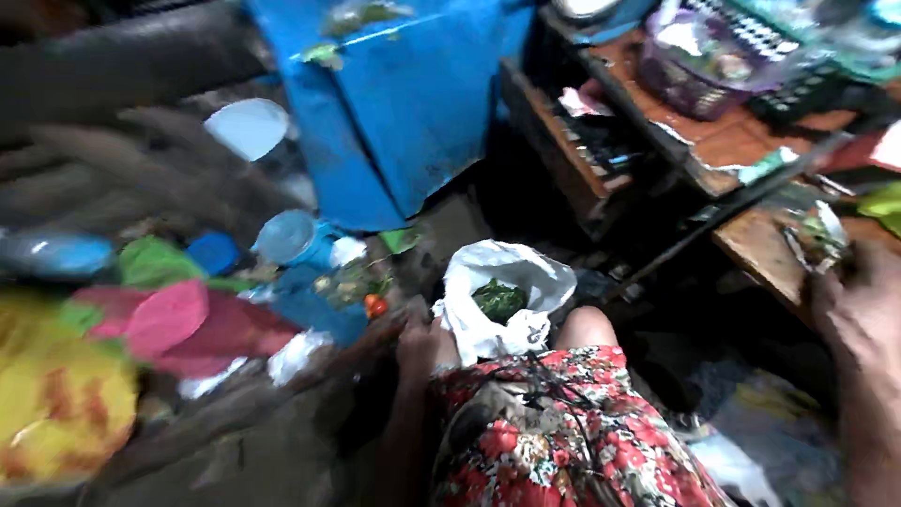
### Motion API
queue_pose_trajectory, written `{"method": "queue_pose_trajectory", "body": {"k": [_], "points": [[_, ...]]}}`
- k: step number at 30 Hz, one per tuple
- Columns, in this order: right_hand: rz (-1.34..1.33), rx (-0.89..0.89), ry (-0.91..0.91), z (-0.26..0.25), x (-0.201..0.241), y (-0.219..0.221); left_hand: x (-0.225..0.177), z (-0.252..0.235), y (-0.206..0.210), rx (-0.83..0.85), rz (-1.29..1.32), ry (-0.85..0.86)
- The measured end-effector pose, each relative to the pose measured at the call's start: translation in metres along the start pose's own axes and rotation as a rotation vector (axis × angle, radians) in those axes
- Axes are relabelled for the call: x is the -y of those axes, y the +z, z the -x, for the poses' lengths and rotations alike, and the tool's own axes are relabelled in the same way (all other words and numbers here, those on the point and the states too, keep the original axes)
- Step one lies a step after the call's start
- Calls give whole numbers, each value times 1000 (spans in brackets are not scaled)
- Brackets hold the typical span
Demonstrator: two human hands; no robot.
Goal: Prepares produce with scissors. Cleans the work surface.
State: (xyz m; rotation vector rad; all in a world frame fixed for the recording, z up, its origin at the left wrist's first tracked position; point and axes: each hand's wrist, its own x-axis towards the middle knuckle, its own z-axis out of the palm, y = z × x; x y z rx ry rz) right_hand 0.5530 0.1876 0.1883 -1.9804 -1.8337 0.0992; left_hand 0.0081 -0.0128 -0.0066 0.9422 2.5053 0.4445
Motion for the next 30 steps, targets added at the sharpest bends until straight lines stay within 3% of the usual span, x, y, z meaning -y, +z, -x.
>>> {"method": "queue_pose_trajectory", "body": {"k": [5, 10, 15, 18, 21, 24, 26, 30], "points": [[-44, -222, -34, 7, -6, 5, -8, 7, -13, 46, 13, 21], [-145, -443, -245, 5, -29, 16, 0, 11, -12, -12, 262, 37], [-374, -479, -295, 22, 12, -2, -19, 21, -27, -74, 497, 57], [-739, -359, -297, 35, 60, 4, -65, 41, -56, -6, 622, 244], [-933, -140, -285, 53, 112, 28, -119, 61, -76, -20, 599, 635], [-1138, 82, -161, 78, 161, 62, -164, 88, -81, 16, 483, 984], [-1270, 220, -89, 97, 188, 81, -183, 107, -75, 27, 362, 1038], [-1366, 375, -51, 124, 221, 100, -183, 117, -41, -188, 355, 1045]]}}
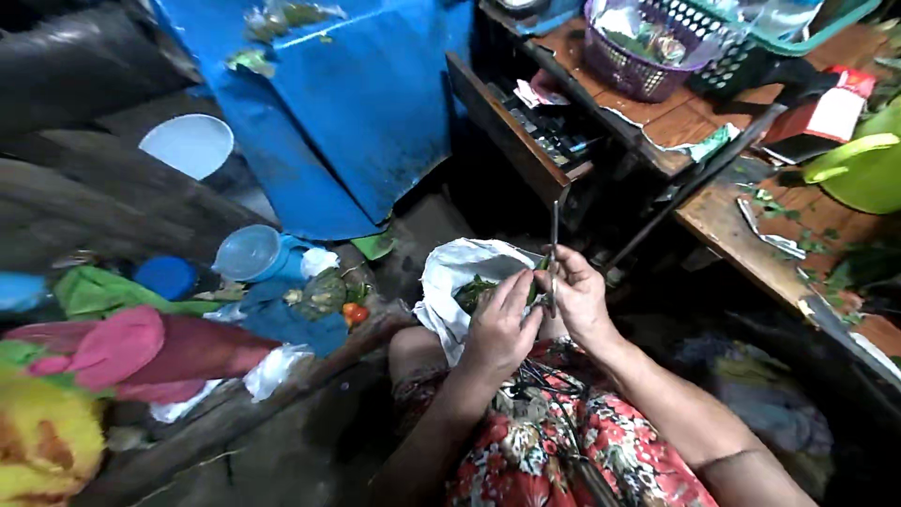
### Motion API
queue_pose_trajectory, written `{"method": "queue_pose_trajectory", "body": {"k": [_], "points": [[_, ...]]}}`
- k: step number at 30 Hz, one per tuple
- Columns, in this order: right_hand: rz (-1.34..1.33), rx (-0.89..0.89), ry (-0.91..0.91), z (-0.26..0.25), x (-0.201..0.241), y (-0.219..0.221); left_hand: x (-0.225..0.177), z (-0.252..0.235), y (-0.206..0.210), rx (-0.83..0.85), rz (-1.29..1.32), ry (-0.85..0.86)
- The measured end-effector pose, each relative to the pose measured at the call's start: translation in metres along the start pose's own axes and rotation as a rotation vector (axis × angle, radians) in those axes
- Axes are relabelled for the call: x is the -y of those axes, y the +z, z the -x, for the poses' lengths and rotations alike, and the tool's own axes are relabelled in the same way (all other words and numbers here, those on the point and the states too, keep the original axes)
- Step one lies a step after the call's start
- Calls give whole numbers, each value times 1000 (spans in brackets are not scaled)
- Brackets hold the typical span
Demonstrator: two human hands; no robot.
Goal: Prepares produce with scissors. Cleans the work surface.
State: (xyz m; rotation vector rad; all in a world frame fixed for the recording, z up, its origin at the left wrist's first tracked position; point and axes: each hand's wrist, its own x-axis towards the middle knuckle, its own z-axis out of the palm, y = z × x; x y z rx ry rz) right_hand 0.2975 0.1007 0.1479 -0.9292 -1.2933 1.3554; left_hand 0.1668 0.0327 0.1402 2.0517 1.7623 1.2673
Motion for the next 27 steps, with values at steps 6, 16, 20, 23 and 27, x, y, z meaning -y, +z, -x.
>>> {"method": "queue_pose_trajectory", "body": {"k": [6, 16, 20, 23, 27], "points": [[-4, 47, 66, 6, -9, 12, 8, 10, 4, -73, -141, -45], [73, 232, 184, 7, -10, 2, 23, 1, -11, -28, 750, -771], [85, 254, 227, 9, -18, -10, 24, -2, -15, -126, 1154, -980], [158, 319, 221, 12, -24, -19, 27, -2, -15, -121, 1264, -997], [284, 403, 225, 17, -26, -27, 29, 0, -17, -59, 1193, -904]]}}
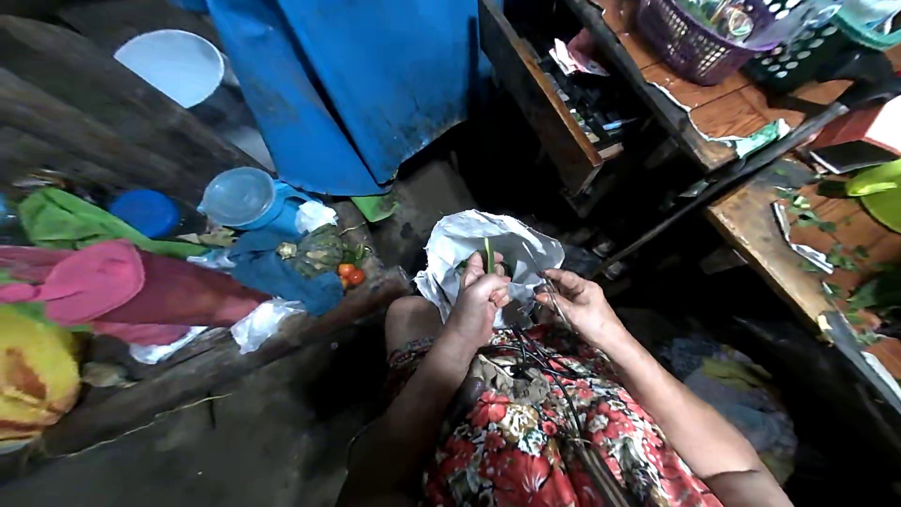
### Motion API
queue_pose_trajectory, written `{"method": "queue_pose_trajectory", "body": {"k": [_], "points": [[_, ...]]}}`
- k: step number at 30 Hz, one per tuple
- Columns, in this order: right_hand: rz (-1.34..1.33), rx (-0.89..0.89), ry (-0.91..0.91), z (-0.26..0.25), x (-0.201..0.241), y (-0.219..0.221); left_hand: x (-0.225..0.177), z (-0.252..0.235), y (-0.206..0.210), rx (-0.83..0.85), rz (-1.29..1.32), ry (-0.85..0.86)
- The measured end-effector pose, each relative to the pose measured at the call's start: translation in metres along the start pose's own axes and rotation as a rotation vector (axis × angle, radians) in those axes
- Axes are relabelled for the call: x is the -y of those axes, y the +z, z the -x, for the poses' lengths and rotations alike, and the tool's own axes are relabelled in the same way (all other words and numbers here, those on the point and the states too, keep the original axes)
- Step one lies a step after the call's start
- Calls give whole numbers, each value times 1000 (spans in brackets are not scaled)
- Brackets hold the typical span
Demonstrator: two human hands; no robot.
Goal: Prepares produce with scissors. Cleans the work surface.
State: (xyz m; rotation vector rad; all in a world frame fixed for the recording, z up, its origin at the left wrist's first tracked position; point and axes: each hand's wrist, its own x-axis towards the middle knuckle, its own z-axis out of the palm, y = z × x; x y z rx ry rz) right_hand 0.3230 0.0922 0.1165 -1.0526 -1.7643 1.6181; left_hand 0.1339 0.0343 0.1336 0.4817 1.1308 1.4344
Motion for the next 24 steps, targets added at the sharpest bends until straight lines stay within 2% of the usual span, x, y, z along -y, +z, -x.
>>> {"method": "queue_pose_trajectory", "body": {"k": [4, 12, 19, 24], "points": [[-20, 35, -15, 3, -1, -1, 1, 1, -1, 47, -110, 58], [-59, 183, -13, 7, 5, -6, -5, 4, -7, 191, -141, -99], [-22, 249, -10, 4, 5, -4, -5, 5, -8, 246, -223, -170], [-37, 230, 19, 3, 6, -3, -5, 4, -10, 210, -267, -161]]}}
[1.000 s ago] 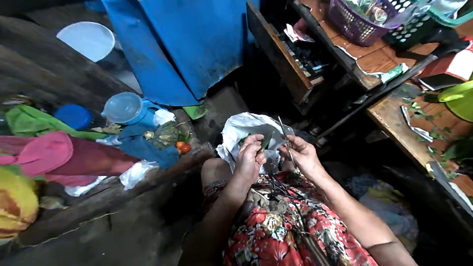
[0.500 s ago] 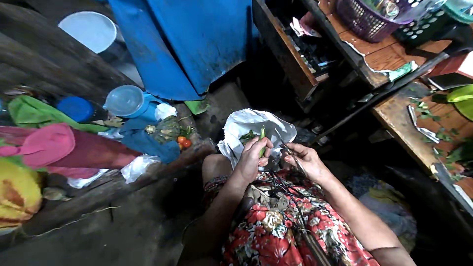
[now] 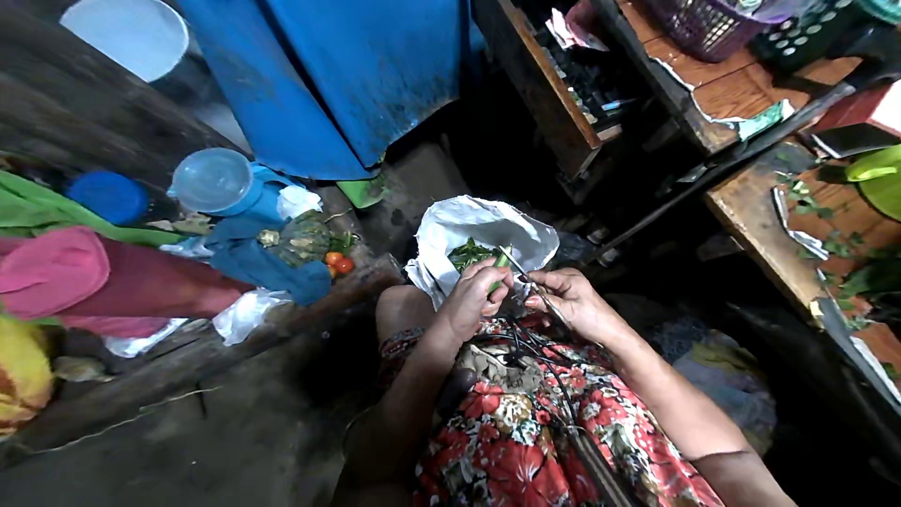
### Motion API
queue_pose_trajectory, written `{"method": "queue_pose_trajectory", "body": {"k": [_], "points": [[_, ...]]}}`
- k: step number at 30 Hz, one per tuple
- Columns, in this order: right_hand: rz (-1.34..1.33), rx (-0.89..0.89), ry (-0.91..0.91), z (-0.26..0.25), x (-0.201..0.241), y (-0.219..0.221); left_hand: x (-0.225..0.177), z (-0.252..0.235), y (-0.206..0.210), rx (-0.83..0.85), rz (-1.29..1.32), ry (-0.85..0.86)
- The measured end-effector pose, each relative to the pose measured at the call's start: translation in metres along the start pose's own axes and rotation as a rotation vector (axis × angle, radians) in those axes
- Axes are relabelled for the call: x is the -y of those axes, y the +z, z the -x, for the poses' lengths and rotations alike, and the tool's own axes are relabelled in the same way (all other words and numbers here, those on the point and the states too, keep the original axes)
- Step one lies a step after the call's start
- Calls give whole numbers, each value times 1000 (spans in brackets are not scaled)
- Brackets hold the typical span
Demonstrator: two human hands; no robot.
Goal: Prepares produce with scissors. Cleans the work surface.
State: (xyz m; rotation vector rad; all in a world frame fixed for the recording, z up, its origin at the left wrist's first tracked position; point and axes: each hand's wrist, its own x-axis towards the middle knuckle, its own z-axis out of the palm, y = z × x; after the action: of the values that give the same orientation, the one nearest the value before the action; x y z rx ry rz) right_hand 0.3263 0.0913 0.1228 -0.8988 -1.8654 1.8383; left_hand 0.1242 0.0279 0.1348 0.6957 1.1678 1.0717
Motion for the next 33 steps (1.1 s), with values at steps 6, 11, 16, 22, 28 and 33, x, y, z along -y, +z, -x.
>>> {"method": "queue_pose_trajectory", "body": {"k": [6, 11, 16, 22, 28, 33], "points": [[-23, -39, 18, -1, -1, 1, 0, 0, 2, -119, -21, 79], [-30, -59, -14, -1, -1, 2, 2, -1, 1, -119, -69, 99], [-39, -115, 11, -2, -5, 2, 3, -2, 1, -140, -66, 111], [14, -33, 3, -2, -7, 1, 3, -6, 1, -183, -73, 118], [168, -54, 14, -2, 6, 5, 3, -8, 2, -107, -172, 125], [174, -44, 13, -4, 12, 4, 4, -9, -3, -102, -162, 184]]}}
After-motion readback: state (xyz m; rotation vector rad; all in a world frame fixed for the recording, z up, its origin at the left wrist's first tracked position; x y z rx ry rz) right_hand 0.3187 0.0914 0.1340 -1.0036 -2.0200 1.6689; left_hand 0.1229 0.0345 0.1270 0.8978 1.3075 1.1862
